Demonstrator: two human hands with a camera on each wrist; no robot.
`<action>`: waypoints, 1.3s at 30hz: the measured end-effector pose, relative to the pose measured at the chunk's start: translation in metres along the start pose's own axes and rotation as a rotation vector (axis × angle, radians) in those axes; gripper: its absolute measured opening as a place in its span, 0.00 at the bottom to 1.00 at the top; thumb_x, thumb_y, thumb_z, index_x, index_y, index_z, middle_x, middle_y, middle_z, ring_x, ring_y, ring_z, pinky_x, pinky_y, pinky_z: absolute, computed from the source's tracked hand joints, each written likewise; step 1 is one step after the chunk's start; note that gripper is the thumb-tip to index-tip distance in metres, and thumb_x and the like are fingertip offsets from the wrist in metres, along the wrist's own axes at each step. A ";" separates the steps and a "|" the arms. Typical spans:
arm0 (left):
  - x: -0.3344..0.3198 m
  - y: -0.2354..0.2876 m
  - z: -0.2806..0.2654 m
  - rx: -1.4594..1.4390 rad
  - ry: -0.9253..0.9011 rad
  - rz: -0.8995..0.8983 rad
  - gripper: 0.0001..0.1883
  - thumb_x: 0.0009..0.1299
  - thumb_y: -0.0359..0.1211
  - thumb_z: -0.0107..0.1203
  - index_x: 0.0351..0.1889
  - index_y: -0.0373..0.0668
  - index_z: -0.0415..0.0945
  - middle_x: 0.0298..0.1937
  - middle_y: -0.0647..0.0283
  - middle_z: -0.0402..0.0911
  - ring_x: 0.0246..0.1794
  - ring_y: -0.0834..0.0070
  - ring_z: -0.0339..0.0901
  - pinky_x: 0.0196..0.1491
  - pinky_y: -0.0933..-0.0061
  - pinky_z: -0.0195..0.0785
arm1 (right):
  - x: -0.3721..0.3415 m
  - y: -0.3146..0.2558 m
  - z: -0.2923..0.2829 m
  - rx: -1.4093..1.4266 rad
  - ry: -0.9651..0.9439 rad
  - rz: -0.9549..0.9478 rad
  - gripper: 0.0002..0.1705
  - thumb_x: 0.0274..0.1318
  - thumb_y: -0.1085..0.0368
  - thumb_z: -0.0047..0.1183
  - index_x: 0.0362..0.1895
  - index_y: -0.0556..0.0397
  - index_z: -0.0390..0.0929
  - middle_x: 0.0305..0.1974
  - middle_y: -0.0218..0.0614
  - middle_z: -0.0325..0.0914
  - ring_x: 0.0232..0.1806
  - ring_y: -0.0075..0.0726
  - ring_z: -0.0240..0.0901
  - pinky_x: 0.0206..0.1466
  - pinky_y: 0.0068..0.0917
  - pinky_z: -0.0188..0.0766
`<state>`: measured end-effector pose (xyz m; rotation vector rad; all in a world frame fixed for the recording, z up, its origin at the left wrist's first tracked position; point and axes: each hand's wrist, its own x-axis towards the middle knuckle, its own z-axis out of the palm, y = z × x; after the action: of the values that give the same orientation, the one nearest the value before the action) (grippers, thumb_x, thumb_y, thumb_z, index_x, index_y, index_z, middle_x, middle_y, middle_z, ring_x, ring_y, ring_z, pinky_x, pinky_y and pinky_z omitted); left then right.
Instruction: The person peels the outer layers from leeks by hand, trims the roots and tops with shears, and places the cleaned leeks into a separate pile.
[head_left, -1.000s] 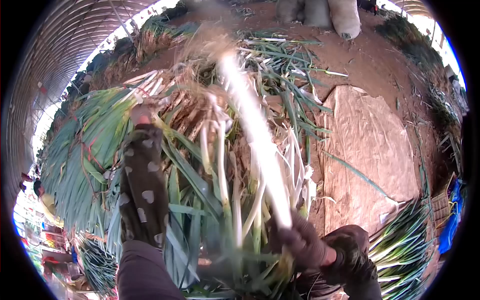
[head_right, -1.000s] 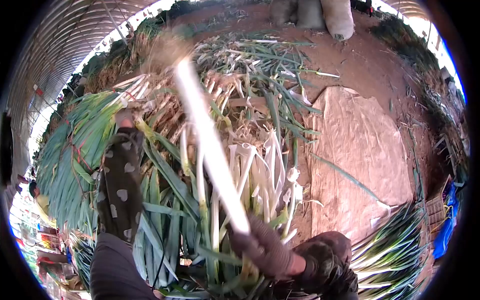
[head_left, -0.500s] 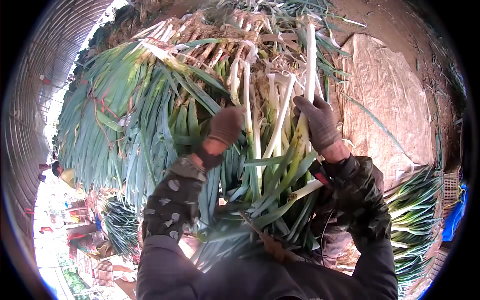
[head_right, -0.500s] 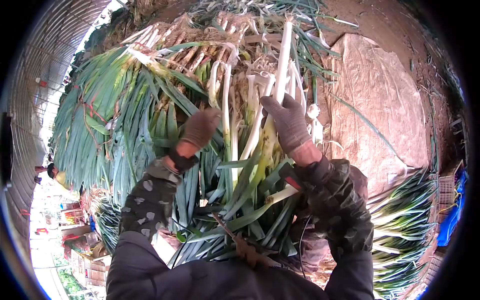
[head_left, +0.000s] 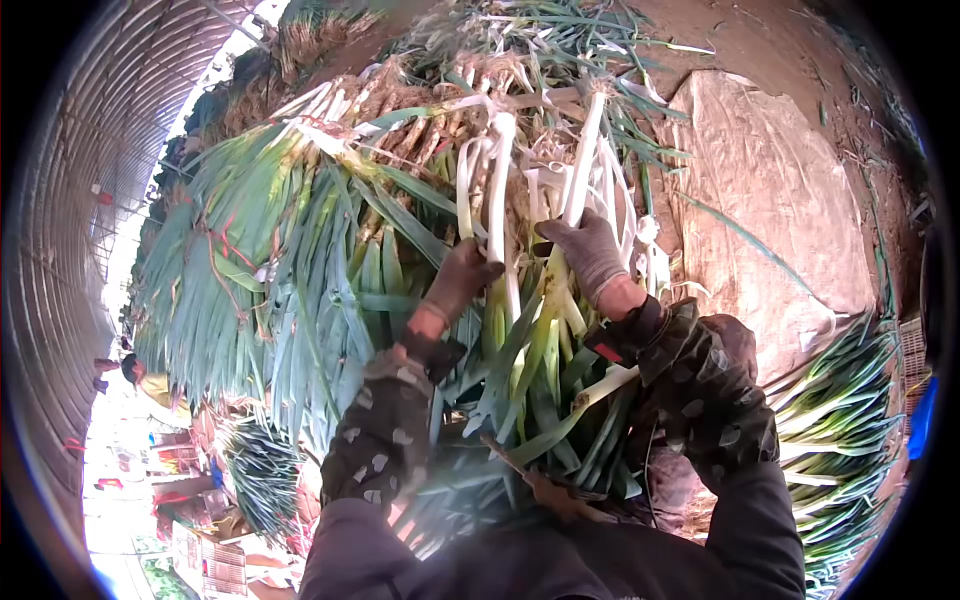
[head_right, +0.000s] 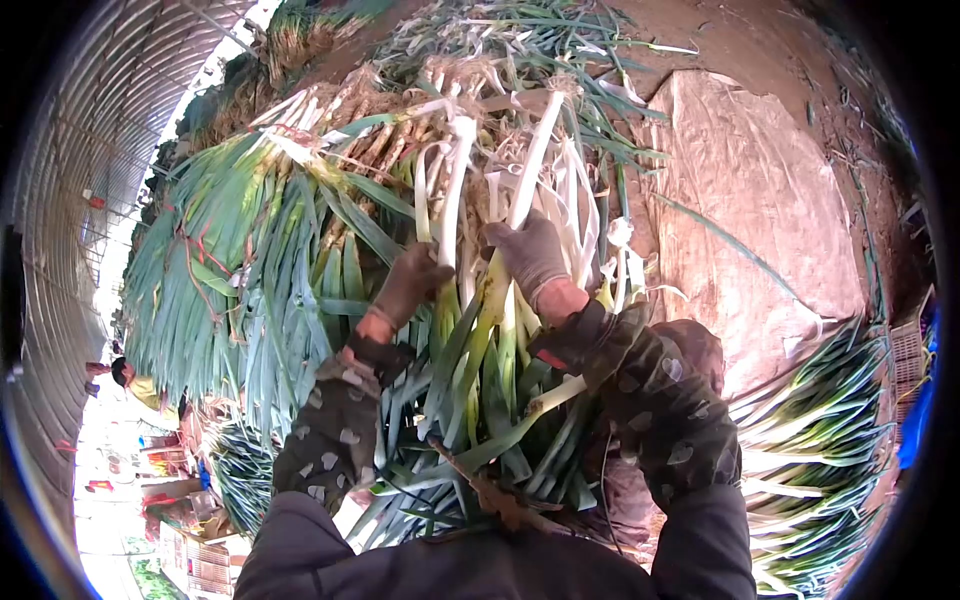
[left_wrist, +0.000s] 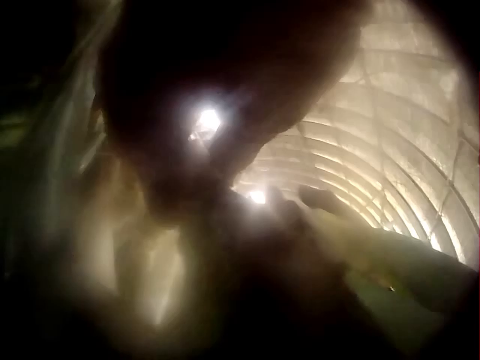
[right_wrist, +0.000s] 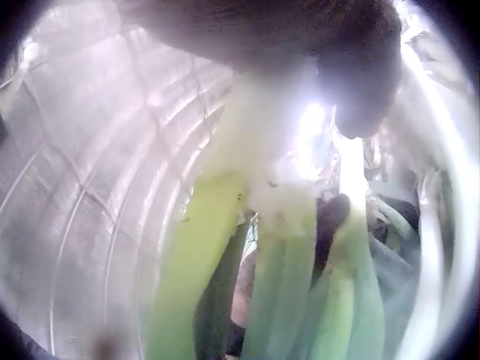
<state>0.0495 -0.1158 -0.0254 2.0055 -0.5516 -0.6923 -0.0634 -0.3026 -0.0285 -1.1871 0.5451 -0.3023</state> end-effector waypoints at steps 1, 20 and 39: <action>-0.015 0.015 0.005 -0.073 -0.022 0.007 0.19 0.65 0.30 0.62 0.51 0.32 0.73 0.31 0.69 0.77 0.26 0.84 0.70 0.27 0.79 0.63 | 0.004 0.003 0.002 -0.032 0.026 -0.004 0.19 0.54 0.62 0.65 0.43 0.64 0.76 0.33 0.36 0.80 0.32 0.28 0.78 0.34 0.26 0.75; 0.014 0.107 -0.014 0.221 0.047 0.037 0.29 0.63 0.46 0.65 0.54 0.35 0.74 0.44 0.55 0.82 0.47 0.70 0.78 0.54 0.69 0.71 | 0.008 -0.005 0.014 0.409 -0.009 -0.167 0.20 0.62 0.62 0.59 0.52 0.63 0.73 0.39 0.39 0.82 0.37 0.32 0.77 0.41 0.29 0.75; 0.123 0.175 -0.055 0.104 -0.138 0.113 0.16 0.67 0.32 0.63 0.50 0.35 0.78 0.23 0.69 0.76 0.14 0.86 0.66 0.14 0.81 0.55 | -0.021 -0.024 0.025 0.469 -0.268 -0.034 0.19 0.63 0.57 0.57 0.50 0.57 0.72 0.33 0.34 0.79 0.25 0.26 0.75 0.26 0.23 0.73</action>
<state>0.1584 -0.2421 0.1192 2.0145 -0.7903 -0.7496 -0.0660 -0.2809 0.0053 -0.7652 0.2016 -0.2758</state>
